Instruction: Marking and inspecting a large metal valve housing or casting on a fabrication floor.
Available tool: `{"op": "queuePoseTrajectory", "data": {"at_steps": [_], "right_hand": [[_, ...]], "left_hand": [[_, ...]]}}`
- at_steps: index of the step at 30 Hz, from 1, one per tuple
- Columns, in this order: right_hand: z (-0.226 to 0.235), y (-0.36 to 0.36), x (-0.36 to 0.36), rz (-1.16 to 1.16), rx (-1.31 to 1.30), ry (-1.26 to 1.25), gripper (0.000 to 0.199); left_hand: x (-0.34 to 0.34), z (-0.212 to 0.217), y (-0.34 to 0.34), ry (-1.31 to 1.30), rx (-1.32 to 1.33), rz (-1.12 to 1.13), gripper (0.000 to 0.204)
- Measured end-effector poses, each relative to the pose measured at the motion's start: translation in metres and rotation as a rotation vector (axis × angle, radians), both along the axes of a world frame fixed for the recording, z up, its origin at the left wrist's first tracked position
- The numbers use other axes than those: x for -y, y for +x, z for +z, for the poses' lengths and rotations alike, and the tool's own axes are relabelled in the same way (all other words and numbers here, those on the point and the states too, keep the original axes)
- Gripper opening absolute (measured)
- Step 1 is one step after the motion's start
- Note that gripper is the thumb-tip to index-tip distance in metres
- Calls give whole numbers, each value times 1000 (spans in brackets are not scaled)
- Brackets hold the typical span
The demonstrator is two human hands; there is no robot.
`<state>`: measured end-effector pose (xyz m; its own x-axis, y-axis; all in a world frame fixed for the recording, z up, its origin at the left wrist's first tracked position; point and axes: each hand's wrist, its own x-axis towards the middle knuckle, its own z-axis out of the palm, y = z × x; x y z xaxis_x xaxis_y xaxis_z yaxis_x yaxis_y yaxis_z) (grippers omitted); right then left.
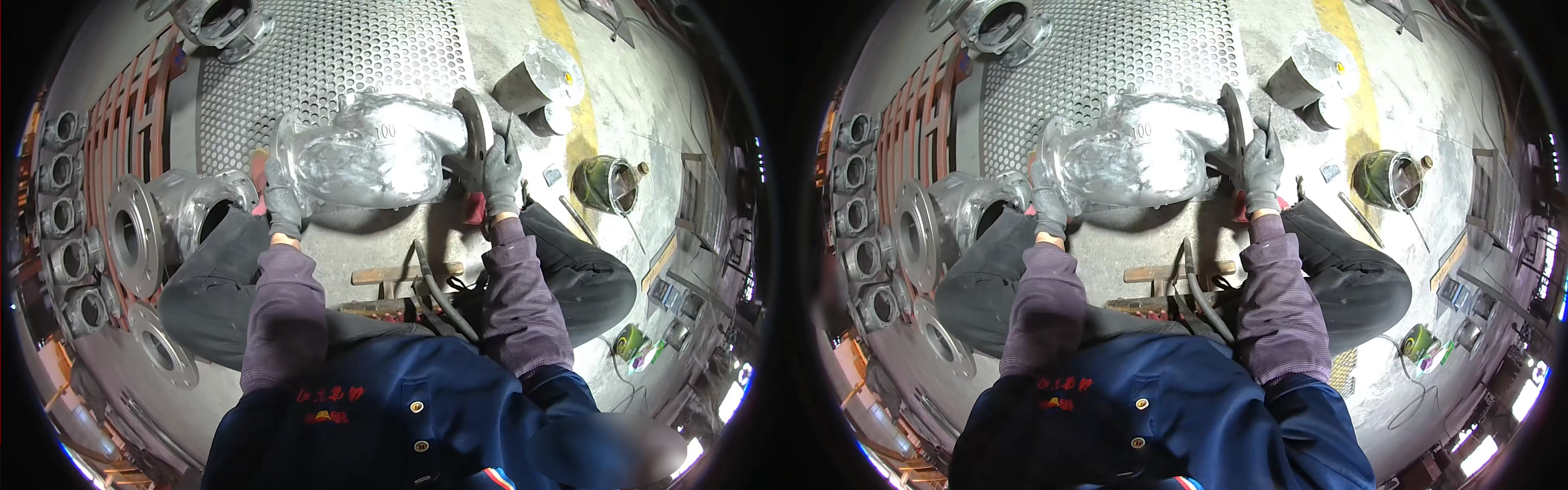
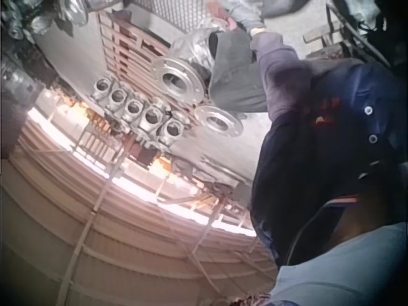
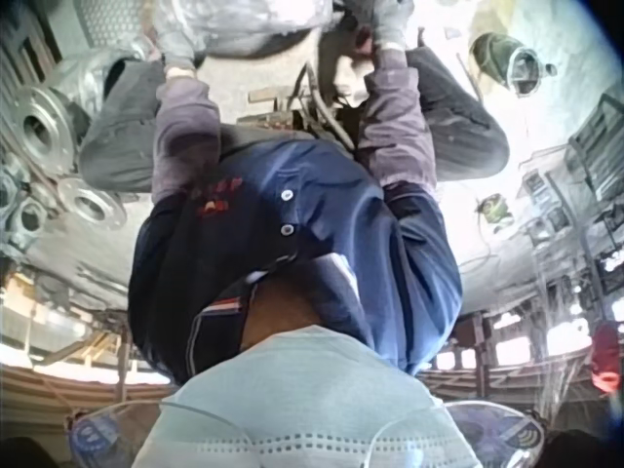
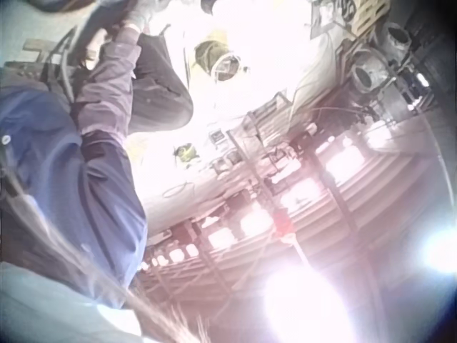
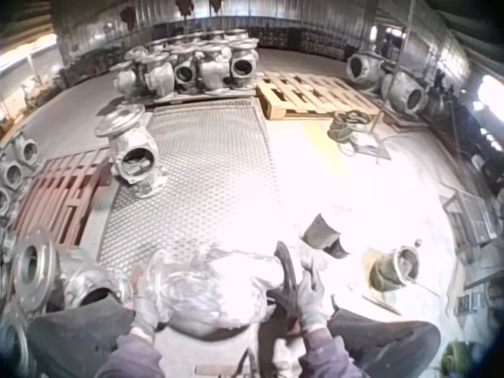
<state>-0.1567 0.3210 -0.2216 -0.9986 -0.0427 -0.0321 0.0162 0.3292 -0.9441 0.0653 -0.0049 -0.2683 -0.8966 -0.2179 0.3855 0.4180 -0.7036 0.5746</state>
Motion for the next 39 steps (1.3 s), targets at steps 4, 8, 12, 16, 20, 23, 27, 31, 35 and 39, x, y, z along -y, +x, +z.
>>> {"op": "queuePoseTrajectory", "data": {"at_steps": [4, 8, 12, 16, 20, 23, 27, 31, 35, 39], "right_hand": [[18, -25, -8, 63, -382, 309, 35], [70, -18, 12, 22, -383, 395, 40], [61, 2, 15, 563, -131, 235, 43], [75, 0, 37, 570, 120, 568, 44], [74, -11, 54, 544, -80, 636, 37], [69, -13, 61, 536, -89, 644, 32], [62, -8, 66, 491, -82, 663, 31], [68, -6, 76, 520, -80, 723, 31], [59, -6, 73, 565, -55, 804, 32], [63, -6, 72, 567, -73, 805, 32]], "left_hand": [[-36, 62, -38, 28, 1095, 544, 68], [-16, 60, -44, 35, 1132, 541, 66], [-3, 45, -56, 85, 1085, 501, 64], [2, 36, -55, 61, 1089, 529, 62], [-8, 51, -56, -7, 1127, 557, 59], [-7, 55, -54, 47, 1156, 513, 59], [-13, 63, -55, 175, 1120, 486, 67], [-14, 73, -56, 191, 1105, 461, 72], [-16, 76, -60, 167, 1147, 447, 69], [-18, 76, -60, 128, 1149, 478, 65]]}}
